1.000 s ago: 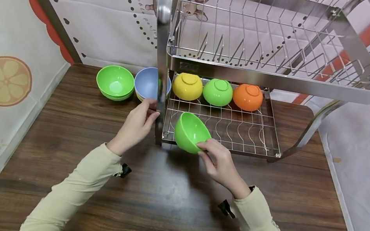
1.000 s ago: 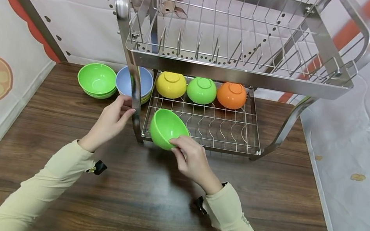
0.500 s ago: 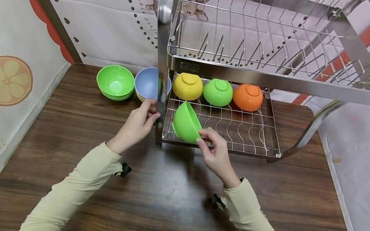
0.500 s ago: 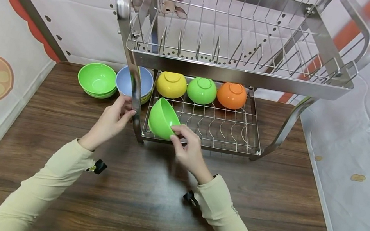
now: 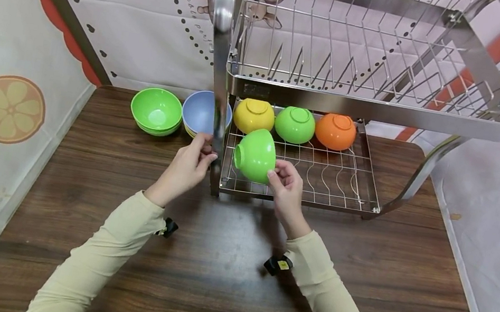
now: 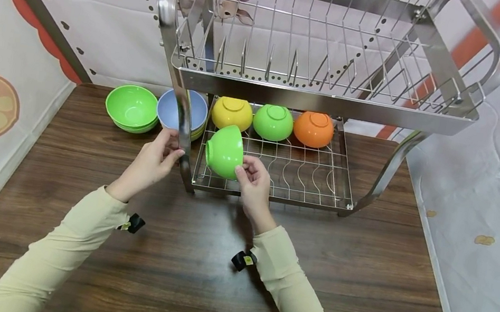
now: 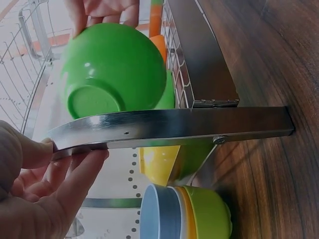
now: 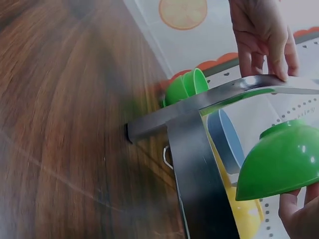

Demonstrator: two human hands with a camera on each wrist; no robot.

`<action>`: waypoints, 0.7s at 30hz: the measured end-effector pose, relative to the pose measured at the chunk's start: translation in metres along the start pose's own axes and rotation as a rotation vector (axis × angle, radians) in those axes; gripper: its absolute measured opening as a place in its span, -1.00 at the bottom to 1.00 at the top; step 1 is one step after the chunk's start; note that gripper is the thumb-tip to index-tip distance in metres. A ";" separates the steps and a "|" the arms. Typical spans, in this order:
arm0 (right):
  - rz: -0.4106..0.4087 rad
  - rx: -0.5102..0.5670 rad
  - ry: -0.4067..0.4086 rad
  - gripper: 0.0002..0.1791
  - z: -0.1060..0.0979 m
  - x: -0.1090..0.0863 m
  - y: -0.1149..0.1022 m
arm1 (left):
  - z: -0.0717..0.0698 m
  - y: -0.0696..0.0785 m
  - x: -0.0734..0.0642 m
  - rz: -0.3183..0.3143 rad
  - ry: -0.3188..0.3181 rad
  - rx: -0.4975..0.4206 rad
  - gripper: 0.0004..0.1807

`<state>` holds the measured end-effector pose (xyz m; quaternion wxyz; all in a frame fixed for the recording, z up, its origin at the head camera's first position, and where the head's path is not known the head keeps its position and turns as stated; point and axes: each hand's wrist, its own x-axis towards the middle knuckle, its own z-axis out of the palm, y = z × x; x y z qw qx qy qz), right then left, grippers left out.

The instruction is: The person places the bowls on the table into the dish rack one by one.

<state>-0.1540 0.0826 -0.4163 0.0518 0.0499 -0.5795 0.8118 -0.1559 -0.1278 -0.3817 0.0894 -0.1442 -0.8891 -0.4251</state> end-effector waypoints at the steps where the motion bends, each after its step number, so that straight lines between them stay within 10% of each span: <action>1: 0.022 0.040 0.013 -0.76 0.001 0.001 0.001 | -0.001 0.001 0.000 -0.003 -0.002 0.000 -0.70; 21: 0.247 0.197 0.120 -0.74 0.018 0.010 0.019 | -0.002 0.002 0.000 -0.001 -0.005 0.036 -0.69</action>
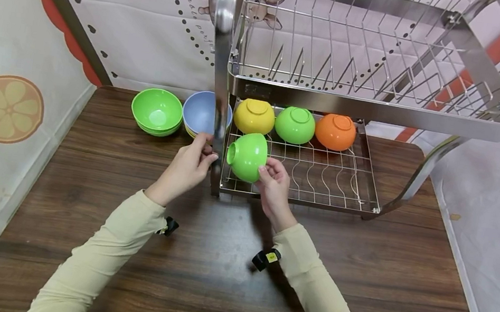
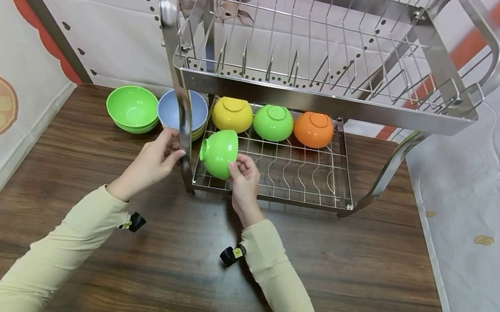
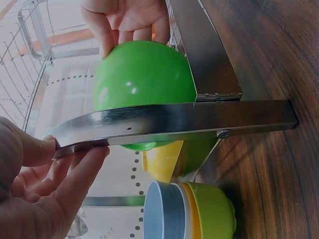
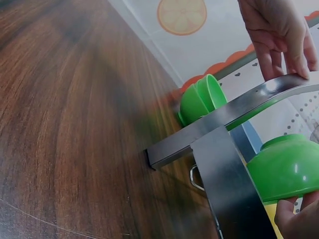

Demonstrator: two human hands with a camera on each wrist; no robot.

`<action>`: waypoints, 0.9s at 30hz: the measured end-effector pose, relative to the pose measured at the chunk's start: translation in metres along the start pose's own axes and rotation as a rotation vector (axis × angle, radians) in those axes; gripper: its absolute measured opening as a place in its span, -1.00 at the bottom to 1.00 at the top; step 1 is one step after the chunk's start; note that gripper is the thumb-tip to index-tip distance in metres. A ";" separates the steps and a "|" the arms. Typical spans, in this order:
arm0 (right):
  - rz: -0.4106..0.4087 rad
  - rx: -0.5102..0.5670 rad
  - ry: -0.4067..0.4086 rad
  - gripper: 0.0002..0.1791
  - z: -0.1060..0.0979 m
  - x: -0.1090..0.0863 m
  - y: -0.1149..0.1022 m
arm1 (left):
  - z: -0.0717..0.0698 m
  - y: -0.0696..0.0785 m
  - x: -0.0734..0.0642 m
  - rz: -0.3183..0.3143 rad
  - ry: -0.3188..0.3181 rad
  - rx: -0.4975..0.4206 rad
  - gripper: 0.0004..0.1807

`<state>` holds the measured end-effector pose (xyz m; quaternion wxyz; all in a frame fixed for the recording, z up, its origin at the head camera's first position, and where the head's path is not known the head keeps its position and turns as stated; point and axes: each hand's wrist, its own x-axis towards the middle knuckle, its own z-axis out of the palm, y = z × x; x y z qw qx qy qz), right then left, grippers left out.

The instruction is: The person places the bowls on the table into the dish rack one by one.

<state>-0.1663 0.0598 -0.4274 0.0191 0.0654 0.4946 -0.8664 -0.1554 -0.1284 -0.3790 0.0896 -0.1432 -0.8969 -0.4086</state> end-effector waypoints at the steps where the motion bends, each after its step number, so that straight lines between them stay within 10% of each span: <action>1: 0.005 -0.006 0.005 -0.75 0.000 0.001 0.001 | 0.000 0.000 0.000 0.000 0.000 0.001 -0.69; 27: 0.027 -0.279 0.016 -0.74 -0.001 0.014 0.006 | 0.001 -0.001 0.001 -0.004 -0.009 0.013 -0.69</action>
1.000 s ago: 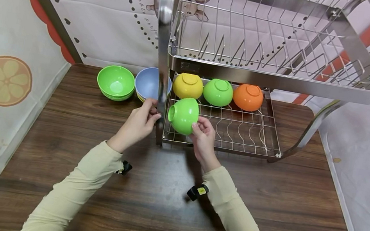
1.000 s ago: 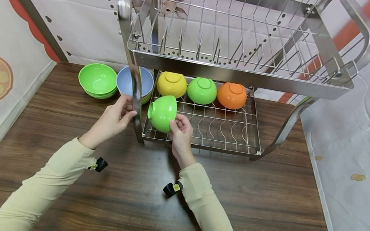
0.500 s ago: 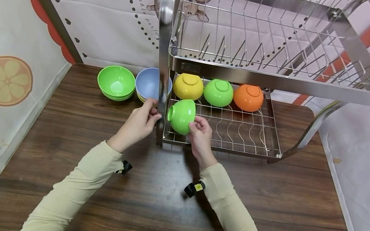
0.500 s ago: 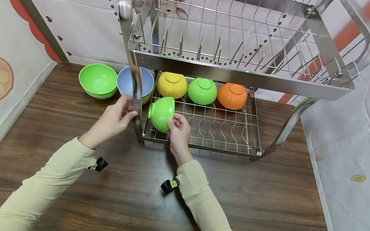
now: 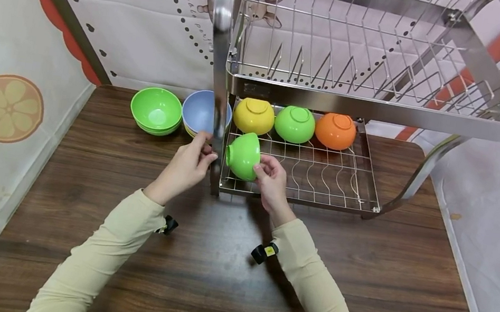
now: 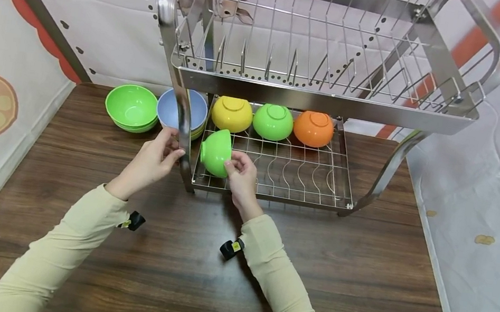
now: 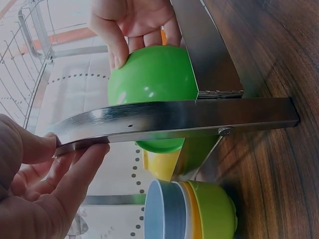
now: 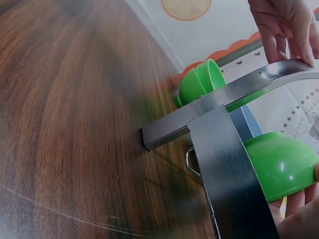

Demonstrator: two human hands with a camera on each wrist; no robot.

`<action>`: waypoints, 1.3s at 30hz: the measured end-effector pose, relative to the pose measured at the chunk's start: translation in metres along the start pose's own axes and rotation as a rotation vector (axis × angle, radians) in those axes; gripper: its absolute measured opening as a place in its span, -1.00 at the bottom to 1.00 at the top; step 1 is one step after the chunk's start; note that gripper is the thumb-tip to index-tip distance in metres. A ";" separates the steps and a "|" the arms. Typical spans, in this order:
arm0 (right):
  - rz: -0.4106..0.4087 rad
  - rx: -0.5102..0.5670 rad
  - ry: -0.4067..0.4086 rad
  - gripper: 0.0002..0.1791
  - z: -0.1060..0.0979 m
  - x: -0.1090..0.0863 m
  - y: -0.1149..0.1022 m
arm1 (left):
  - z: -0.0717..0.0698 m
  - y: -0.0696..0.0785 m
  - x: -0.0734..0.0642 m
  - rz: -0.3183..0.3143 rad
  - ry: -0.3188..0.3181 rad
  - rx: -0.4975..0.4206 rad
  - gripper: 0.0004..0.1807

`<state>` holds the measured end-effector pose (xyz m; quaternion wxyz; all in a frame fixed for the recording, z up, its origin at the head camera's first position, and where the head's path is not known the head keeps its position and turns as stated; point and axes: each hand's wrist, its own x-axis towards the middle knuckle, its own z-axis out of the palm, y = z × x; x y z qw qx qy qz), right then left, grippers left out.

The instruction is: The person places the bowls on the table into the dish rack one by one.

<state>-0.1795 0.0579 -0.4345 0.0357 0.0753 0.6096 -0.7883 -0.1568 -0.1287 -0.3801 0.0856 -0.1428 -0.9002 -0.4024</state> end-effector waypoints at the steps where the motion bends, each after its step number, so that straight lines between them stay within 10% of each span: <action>1: -0.005 -0.019 0.002 -0.74 0.000 0.000 0.000 | 0.000 0.000 0.000 -0.001 -0.001 0.000 -0.69; 15: -0.167 -0.219 -0.014 -0.77 0.009 -0.007 0.006 | -0.001 0.000 0.000 0.002 -0.004 -0.005 -0.68; 39: -0.217 -0.450 -0.064 -0.74 0.011 -0.009 0.004 | 0.000 -0.001 0.000 -0.008 -0.013 -0.012 -0.68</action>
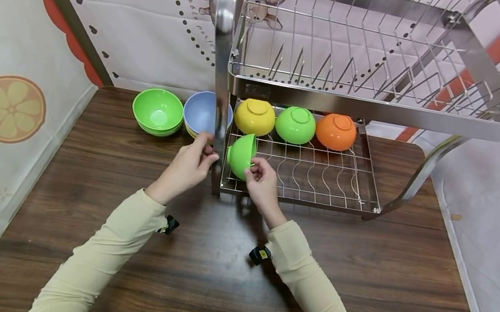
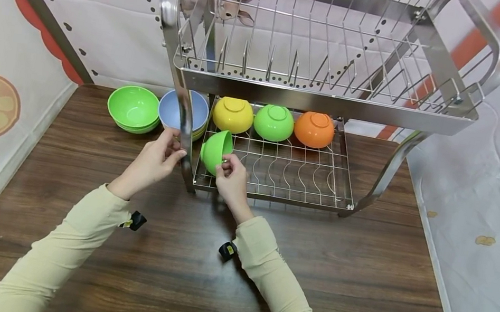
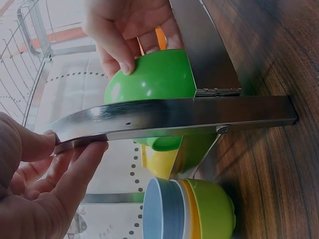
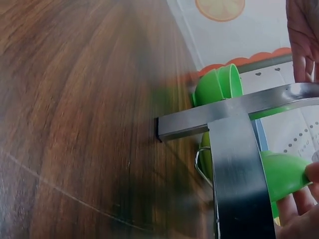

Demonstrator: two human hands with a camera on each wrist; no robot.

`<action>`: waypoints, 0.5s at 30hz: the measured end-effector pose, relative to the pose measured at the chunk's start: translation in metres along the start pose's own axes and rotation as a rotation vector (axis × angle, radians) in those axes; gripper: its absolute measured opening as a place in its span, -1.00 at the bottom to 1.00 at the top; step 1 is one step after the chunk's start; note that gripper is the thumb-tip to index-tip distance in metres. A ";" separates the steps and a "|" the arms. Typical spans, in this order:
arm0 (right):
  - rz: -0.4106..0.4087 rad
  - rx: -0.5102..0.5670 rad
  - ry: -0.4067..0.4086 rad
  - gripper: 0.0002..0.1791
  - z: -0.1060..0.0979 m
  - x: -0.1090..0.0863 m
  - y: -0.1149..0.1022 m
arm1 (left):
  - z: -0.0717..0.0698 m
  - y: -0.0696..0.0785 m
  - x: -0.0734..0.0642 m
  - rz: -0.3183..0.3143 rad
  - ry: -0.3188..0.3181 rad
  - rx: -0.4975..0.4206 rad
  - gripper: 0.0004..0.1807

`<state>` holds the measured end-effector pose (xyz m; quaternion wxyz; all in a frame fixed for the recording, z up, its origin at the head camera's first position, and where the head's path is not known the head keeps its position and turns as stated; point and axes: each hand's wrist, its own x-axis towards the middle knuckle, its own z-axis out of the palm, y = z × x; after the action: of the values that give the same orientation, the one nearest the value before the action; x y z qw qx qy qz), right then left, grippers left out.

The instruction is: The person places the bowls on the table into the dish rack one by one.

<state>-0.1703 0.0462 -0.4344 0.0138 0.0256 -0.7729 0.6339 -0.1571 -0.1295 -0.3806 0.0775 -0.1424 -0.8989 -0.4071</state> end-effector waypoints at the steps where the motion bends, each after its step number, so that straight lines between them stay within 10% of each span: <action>1: -0.009 -0.021 -0.017 -0.73 -0.001 0.000 0.000 | 0.000 0.000 0.000 0.000 0.000 0.000 -0.68; 15: -0.271 0.003 -0.052 -0.55 -0.078 -0.015 -0.014 | 0.000 0.001 0.000 0.000 -0.004 -0.004 -0.68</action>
<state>-0.1559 0.1207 -0.4060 0.0791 0.1463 -0.7614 0.6266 -0.1571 -0.1292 -0.3796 0.0756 -0.1432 -0.8981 -0.4088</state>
